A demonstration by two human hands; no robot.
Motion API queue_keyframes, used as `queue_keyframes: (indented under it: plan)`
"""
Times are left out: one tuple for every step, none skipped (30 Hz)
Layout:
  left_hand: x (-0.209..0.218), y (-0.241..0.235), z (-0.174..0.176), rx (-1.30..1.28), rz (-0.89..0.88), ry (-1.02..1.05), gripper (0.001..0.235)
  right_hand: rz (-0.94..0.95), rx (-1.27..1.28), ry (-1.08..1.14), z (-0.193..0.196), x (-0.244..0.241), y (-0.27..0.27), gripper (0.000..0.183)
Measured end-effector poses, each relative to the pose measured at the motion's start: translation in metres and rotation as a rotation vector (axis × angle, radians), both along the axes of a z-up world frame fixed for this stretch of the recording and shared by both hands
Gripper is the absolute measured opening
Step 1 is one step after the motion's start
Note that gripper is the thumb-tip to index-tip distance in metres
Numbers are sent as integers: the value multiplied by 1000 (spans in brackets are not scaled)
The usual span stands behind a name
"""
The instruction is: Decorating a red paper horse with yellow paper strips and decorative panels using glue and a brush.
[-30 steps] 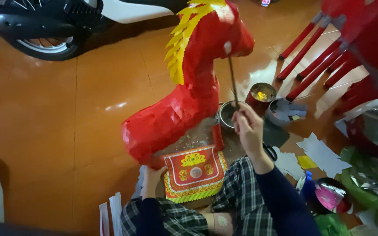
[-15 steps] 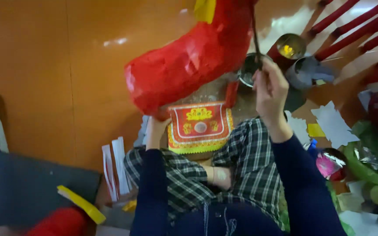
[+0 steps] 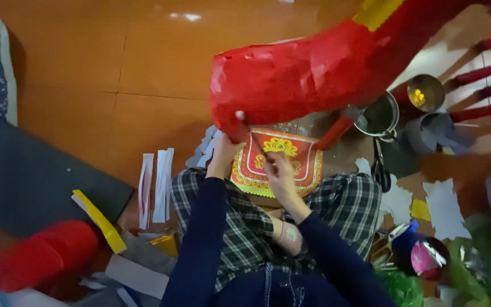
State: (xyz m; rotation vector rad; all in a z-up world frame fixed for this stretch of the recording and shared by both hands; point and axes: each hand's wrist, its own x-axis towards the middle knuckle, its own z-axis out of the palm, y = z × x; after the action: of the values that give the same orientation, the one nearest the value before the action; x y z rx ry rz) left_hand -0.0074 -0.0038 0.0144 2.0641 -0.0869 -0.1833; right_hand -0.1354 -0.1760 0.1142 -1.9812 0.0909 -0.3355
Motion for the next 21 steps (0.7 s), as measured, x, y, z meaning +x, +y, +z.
queue_keyframes:
  plan:
    - [-5, -2, 14, -5, 1, 14, 55, 46, 1, -28, 2, 4, 9, 19]
    - [-10, -4, 29, -10, 3, 28, 50, 93, 2, -56, 4, 8, 18, 21]
    - [-7, -4, 24, -8, 7, 26, 50, 97, 4, -59, 12, 9, 25, 21]
    - [-4, -5, 19, 36, 27, 31, 45, 86, -24, -49, 19, 10, 31, 15]
    - [-2, -6, 13, 82, 42, 37, 40, 70, -50, -39, 27, 9, 36, 10]
    - [-3, -5, 13, 84, 41, 36, 40, 69, -48, -40, 29, 8, 35, 10]
    - [-4, -7, 14, 59, 44, 38, 40, 75, -110, -57, 32, 5, 33, 12]
    - [-4, -8, 14, 34, 46, 41, 39, 82, -171, -74, 35, 3, 31, 15]
    - [-1, -5, 8, 32, 39, 37, 39, 74, -174, -77, 23, -4, 17, 15]
    - [2, -3, 1, 23, 28, 14, 44, 42, -115, -96, 11, -12, 3, 15]
    - [4, -2, -7, 10, 16, -7, 51, 10, -60, -114, 0, -20, -13, 15]
    - [4, 0, -4, 4, 9, -9, 51, 3, -67, -116, 14, -27, -31, 15]
    - [4, 0, -2, 18, 4, -8, 49, -74, -100, -137, 28, -34, -48, 20]
    - [3, 1, 0, 32, -1, -8, 47, -150, -133, -159, 42, -42, -66, 26]
    - [3, 1, 1, 26, -6, -9, 47, -155, -140, -160, 39, -45, -84, 26]
    - [2, 0, 2, 59, 13, 11, 49, -242, -192, -208, 37, -49, -103, 26]
    - [3, 0, 3, 96, 34, 30, 52, -329, -240, -257, 34, -52, -120, 27]
    - [2, -1, 7, 92, 29, 28, 52, -334, -244, -260, 38, -51, -118, 27]
    - [1, -1, 12, 90, 5, 26, 51, -341, -177, -231, 41, -49, -114, 24]
    - [0, 0, 16, 88, -19, 25, 49, -348, -110, -203, 45, -47, -110, 24]
    - [1, 1, 14, 93, -25, 20, 49, -355, -105, -207, 39, -41, -94, 24]
